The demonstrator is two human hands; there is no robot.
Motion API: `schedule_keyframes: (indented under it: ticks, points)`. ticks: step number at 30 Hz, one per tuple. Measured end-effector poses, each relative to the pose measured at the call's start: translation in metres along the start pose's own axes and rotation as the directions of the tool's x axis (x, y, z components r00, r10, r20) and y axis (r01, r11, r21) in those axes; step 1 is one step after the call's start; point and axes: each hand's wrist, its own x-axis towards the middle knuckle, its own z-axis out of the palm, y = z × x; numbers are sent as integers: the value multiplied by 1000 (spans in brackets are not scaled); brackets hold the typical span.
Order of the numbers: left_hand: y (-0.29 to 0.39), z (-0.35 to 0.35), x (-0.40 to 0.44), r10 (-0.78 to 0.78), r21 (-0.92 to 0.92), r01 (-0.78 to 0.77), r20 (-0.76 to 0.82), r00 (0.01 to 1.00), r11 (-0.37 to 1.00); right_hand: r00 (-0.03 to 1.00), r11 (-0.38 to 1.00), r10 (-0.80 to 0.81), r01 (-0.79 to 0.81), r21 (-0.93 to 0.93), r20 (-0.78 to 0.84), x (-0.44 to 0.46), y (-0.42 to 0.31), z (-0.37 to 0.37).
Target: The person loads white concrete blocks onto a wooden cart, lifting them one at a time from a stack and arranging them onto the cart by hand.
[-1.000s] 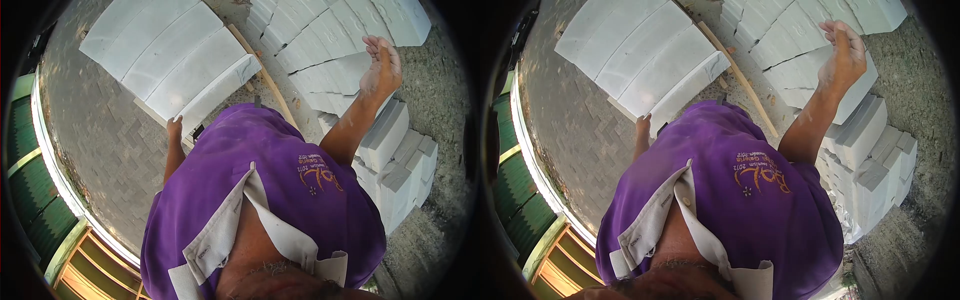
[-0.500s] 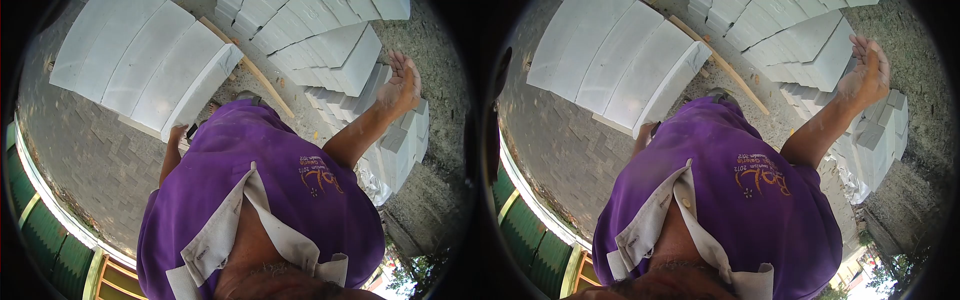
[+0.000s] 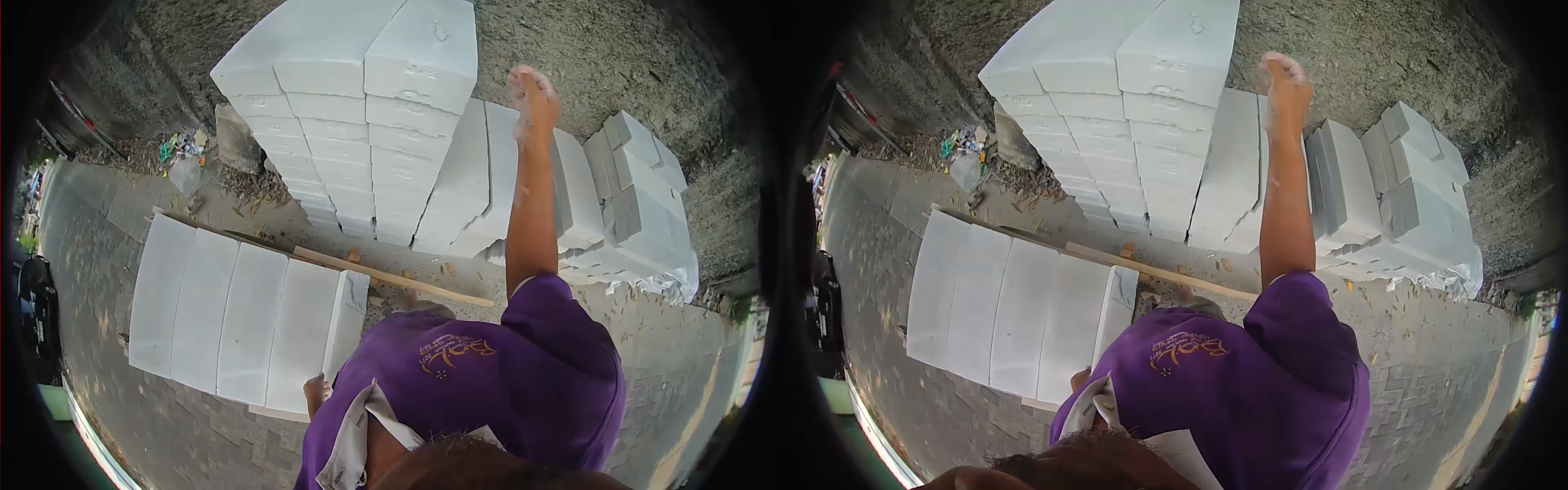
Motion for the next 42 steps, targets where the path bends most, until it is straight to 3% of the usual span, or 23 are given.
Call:
schedule_keyframes:
  ticks: [1,3,4,5,7,9,11,13,15,17,19,20,22,23,30,32,34,36,38,39,40,41,42]
  points:
    - [9,0,10,84,64,-82,-24,996,995,998,997,66,-67,-34,-20,24,9,-2]
    - [22,-2,18,110,13,-109,-52,993,994,996,995,93,-93,-41,-8,56,23,-2]
    - [42,-5,28,-13,-304,-38,-163,987,952,992,991,125,-124,-52,8,70,32,-3]
    - [76,-5,41,-165,-596,-8,-234,958,803,991,991,132,-132,-38,8,83,43,1]
    - [170,-15,31,-117,-574,-194,-459,881,795,973,917,-232,215,-337,-11,67,46,23]
    - [239,-36,52,110,-348,-407,-630,768,844,842,755,-494,538,-374,216,32,47,32]
    - [363,-55,31,350,-205,-663,-718,602,720,713,591,-559,701,-400,424,12,53,31]
    - [478,-76,3,599,182,-706,-692,402,684,729,626,-504,678,-386,464,19,75,24]
    - [578,-83,-14,804,433,-787,-580,129,439,742,657,-448,651,-379,499,33,88,17]
    - [663,-79,-19,868,561,-807,-477,-135,182,681,636,-427,694,-338,594,52,88,12]
    - [734,-65,-19,881,628,-778,-380,-282,22,680,645,-424,690,-329,598,62,91,11]
    - [761,-59,-4,884,625,-781,-374,-281,16,669,650,-420,693,-311,613,65,91,12]
    - [799,-47,23,760,773,-596,-250,-601,-217,680,653,-422,687,-320,599,69,91,11]
    - [807,-37,20,824,714,-696,-354,-442,-67,680,652,-446,692,-310,581,70,92,10]
    - [832,9,9,784,693,-720,-433,-445,-26,622,625,-582,755,-201,524,91,96,-17]
    - [827,19,4,800,632,-765,-392,-455,-126,593,620,-578,766,-172,561,95,94,-34]
    - [826,24,4,775,609,-783,-432,-461,-127,690,705,-409,654,-273,598,84,100,-43]
    - [821,23,5,757,582,-801,-460,-465,-139,707,857,-289,492,-155,645,81,117,-45]
    - [809,29,0,748,529,-838,-501,-435,-133,822,946,-258,109,305,508,71,122,-23]
    - [799,37,-9,761,371,-924,-573,-304,-90,852,948,-223,77,308,473,69,120,-17]
    - [791,47,-20,769,23,-999,-637,-46,-40,885,953,-182,51,300,429,66,114,-11]
    - [783,53,-22,772,-162,-986,-622,130,35,896,970,-88,-22,243,435,62,102,-4]
    - [781,59,-16,742,-244,-968,-637,209,63,905,981,5,-87,175,426,60,90,2]
